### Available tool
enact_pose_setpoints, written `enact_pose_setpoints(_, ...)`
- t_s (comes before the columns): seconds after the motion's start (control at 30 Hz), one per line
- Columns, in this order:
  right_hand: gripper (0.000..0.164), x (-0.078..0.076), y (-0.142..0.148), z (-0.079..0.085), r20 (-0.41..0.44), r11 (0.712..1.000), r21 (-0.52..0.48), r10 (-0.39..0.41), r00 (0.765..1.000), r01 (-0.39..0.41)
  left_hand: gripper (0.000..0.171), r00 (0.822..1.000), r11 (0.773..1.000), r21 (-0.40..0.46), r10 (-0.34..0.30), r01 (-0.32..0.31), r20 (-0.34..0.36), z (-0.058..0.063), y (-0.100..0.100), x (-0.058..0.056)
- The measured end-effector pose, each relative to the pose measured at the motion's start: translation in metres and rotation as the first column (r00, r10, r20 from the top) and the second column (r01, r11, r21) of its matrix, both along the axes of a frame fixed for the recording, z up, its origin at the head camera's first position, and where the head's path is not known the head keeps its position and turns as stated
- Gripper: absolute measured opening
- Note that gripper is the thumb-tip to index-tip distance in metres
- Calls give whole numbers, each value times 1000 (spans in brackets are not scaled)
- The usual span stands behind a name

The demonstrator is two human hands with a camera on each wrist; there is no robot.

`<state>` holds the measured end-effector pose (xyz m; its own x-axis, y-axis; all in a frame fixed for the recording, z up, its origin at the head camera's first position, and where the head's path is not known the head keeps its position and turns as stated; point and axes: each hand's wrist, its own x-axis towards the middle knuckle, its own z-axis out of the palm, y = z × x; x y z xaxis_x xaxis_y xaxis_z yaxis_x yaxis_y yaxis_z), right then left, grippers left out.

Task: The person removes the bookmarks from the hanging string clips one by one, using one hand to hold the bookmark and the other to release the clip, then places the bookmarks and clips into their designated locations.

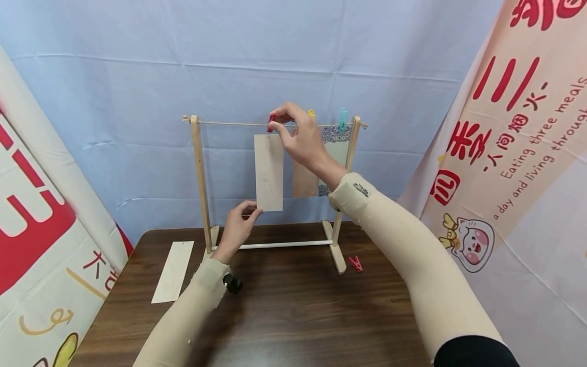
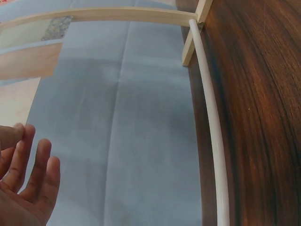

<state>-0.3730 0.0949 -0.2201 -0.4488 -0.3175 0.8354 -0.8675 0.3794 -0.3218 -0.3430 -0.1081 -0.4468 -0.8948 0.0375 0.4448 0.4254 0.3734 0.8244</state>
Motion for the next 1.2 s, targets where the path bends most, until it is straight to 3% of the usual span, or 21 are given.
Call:
enact_pose_setpoints(0.27,23,3,2,-8,3,1000,13,-10,1000,10,18,1000,1000,-4,14,-14,-3,-3,-3,2)
enact_pose_setpoints(0.83,28,4,7,-22,-9,993,-36,109,994,-110,18,1000,1000,-10,-2,2,9,-13,-10,10)
enact_pose_setpoints(1.2,30,13,11,-31,18,996,-16,84,996,-84,17,1000,1000,-11,13,-12,13,-22,-10,19)
